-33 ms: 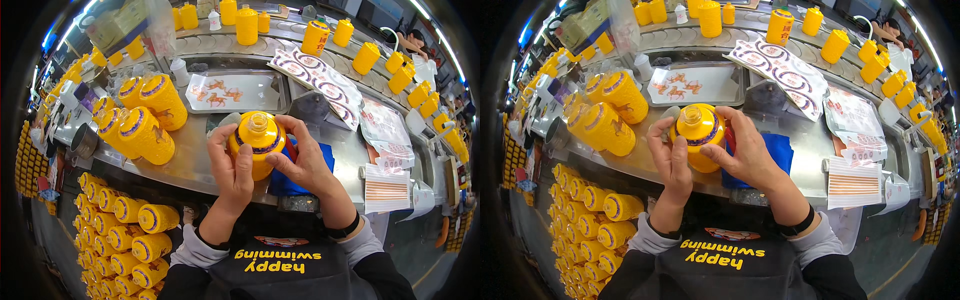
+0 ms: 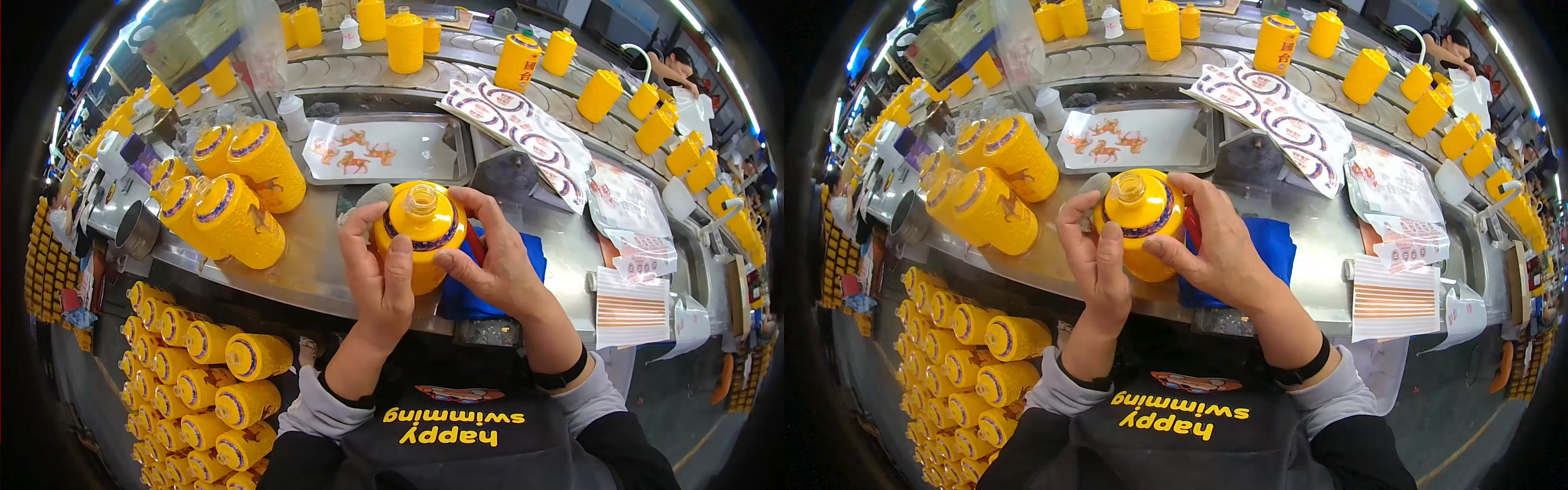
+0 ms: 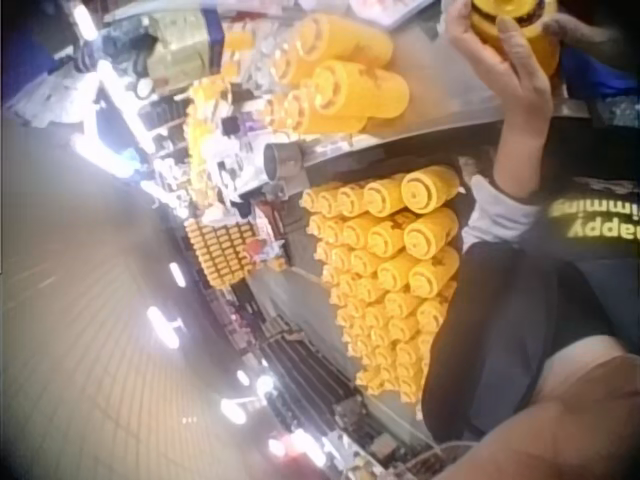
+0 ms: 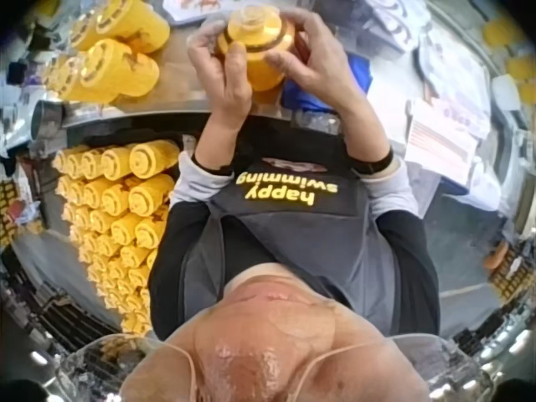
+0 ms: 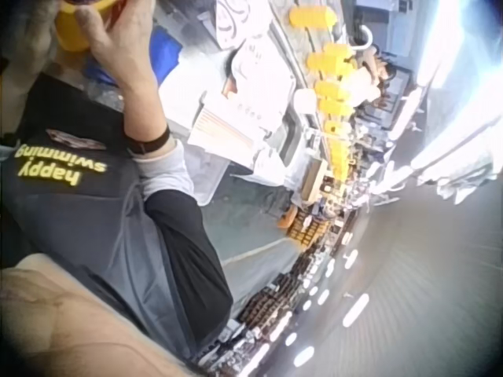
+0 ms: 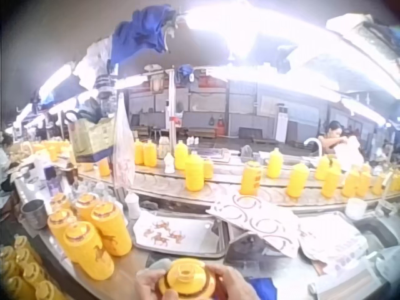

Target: Labeling and applying decorative elements to yellow bottles on a production line.

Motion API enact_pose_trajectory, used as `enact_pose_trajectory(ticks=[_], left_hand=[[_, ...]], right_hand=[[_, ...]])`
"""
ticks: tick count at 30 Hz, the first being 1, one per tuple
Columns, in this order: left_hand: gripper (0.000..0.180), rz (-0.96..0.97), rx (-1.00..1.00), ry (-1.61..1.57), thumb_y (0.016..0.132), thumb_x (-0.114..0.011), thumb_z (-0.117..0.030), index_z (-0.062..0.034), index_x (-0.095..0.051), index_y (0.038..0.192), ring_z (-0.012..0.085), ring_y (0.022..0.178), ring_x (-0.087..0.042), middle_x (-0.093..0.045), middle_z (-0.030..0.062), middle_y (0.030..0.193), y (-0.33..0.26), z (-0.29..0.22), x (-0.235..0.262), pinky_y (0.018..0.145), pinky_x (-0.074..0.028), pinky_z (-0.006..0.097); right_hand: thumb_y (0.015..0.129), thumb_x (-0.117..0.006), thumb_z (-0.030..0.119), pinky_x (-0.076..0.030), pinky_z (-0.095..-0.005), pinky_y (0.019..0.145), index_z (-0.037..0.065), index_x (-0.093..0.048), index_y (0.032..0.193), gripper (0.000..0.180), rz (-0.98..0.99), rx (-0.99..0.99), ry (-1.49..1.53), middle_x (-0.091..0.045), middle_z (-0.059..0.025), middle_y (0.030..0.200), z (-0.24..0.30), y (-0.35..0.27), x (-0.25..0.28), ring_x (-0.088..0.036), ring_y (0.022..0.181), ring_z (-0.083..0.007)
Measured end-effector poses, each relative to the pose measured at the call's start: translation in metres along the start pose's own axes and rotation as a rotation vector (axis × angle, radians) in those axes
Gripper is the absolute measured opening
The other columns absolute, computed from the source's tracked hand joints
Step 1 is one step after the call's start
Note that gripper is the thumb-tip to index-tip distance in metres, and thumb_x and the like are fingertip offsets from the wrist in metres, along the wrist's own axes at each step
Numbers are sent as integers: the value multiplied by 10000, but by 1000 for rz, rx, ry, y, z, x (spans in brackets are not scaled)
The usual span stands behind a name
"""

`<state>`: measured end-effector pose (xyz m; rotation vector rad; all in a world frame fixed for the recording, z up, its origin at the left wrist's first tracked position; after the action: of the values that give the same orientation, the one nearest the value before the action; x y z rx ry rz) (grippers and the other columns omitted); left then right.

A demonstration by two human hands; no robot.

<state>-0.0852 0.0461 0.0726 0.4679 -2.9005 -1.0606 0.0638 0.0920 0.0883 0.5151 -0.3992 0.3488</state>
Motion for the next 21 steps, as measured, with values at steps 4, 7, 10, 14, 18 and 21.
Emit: enact_pose_trajectory(ticks=[4, 7, 10, 14, 18, 21], left_hand=[[368, 3, 7, 31, 990, -466, -112, -10, -373, 1331, 194, 1233, -450, -426, 119, 1307, -1, 1, 0, 1098, -323, 333], [374, -9, 1, 11, 986, -471, -117, -10, -373, 1330, 189, 1228, -446, -428, 112, 1287, -1, 1, -1, 1094, -321, 330], [373, -11, -3, 32, 985, -469, -114, -7, -374, 1329, 190, 1227, -445, -427, 109, 1287, -2, 3, 1, 1092, -322, 333], [372, 0, -25, 49, 997, -468, -143, 0, -376, 1328, 198, 1221, -445, -426, 120, 1289, -3, 1, 0, 1092, -320, 338], [381, 24, -115, 303, 990, -523, -212, 7, -423, 1286, 301, 1213, -451, -461, 170, 1255, -15, 2, 3, 1062, -341, 414], [367, 0, -244, 481, 963, -581, -236, -4, -479, 1229, 427, 1216, -447, -500, 214, 1221, -20, -8, 4, 1048, -340, 516]], right_hand=[[840, -759, 371, -405, -402, 1029, -17, -400, 1388, 761, 27, 38, -54, -510, -221, 1278, 0, 0, -1, -502, 1200, -359], [811, -781, 342, -385, -422, 1049, -14, -378, 1410, 805, 48, 90, -104, -493, -227, 1304, 3, 0, -2, -474, 1223, -381], [776, -806, 300, -375, -433, 1058, -9, -360, 1423, 844, 77, 98, -147, -474, -227, 1332, 7, 1, -6, -455, 1238, -392], [756, -819, 266, -382, -434, 1050, -3, -352, 1425, 859, 65, 117, -172, -470, -224, 1330, 7, 0, -4, -453, 1235, -394], [758, -819, 260, -392, -429, 1038, 1, -362, 1413, 840, 68, 82, -124, -479, -221, 1309, 6, 1, -6, -463, 1221, -389], [755, -833, 322, -386, -398, 1053, -2, -352, 1426, 887, 73, 67, -127, -476, -200, 1322, 2, 0, -6, -470, 1240, -344]])
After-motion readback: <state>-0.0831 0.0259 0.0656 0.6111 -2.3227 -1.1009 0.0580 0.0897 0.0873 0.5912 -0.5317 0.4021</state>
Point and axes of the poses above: each hand's wrist, its own y-axis towards the middle knuckle, its own x-axis out of the back of the hand, z = x × y, the point moved 8 cm from there along y, towards the middle knuckle
